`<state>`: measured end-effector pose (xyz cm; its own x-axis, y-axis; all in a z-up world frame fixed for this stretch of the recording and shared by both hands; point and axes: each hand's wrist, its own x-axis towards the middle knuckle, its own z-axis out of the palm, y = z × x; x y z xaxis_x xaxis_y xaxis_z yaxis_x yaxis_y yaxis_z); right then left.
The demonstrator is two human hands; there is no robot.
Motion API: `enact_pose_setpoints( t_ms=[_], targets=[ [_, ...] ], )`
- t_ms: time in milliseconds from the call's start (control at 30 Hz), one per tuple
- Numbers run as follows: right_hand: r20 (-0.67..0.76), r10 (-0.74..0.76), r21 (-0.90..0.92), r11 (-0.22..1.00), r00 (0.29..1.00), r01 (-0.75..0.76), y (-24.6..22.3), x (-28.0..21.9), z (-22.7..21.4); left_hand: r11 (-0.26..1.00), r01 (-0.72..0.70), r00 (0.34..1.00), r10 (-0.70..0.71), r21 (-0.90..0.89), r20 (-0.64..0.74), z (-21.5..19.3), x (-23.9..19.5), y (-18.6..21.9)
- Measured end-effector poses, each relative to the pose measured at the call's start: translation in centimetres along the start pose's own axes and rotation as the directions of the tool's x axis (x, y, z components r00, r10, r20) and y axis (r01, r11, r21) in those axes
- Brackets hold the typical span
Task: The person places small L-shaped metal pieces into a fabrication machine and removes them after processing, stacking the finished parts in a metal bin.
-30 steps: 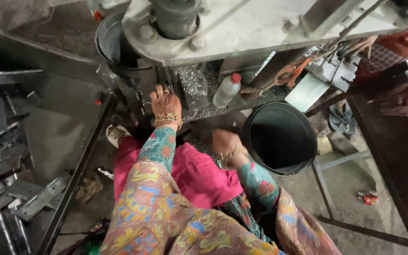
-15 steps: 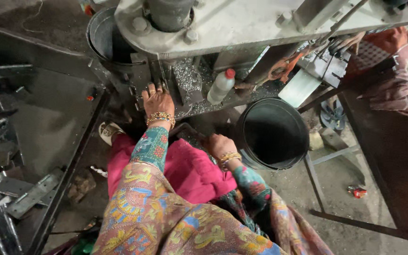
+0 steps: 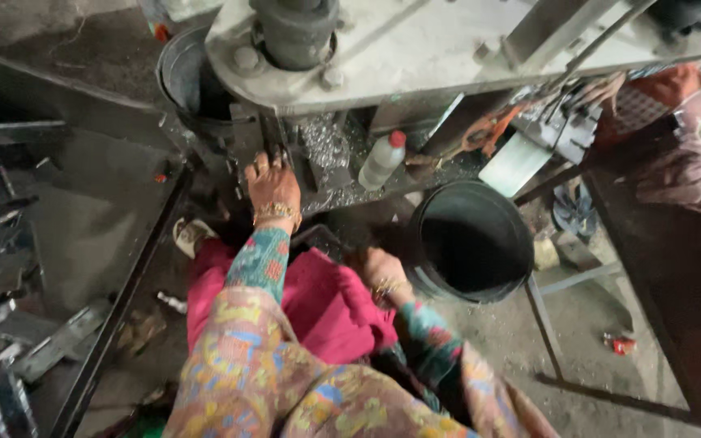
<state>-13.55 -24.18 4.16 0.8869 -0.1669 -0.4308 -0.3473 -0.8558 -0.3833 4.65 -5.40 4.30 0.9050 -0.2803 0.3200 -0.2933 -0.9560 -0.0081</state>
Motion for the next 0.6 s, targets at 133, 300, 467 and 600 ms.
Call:
enact_pose_setpoints(
  t_ms=[133, 300, 467, 600],
  targets=[
    [-0.053, -0.082, -0.205, 0.976, 0.995, 0.070, -1.3, 0.3, -1.6, 0.991, -0.069, 0.993, 0.058, 0.117, 0.102, -1.0, 3.6, -0.4],
    [-0.022, -0.086, -0.179, 0.980, 0.996, 0.081, -0.6, 1.0, -2.1, 0.995, -0.015, 0.984, -0.003, 0.098, 0.176, 0.9, 5.1, -1.3],
    [-0.128, -0.078, -0.028, 0.997, 0.989, 0.075, 1.6, -0.2, 1.8, 0.998, -0.054, 0.957, 0.044, -0.027, -0.285, 1.8, 5.2, -1.5],
    [-0.007, 0.013, -0.120, 0.993, 1.000, -0.014, -0.9, -0.2, -1.1, 0.999, -0.010, 0.940, -0.003, 0.037, 0.342, -0.9, 5.3, -1.6]
  ],
)
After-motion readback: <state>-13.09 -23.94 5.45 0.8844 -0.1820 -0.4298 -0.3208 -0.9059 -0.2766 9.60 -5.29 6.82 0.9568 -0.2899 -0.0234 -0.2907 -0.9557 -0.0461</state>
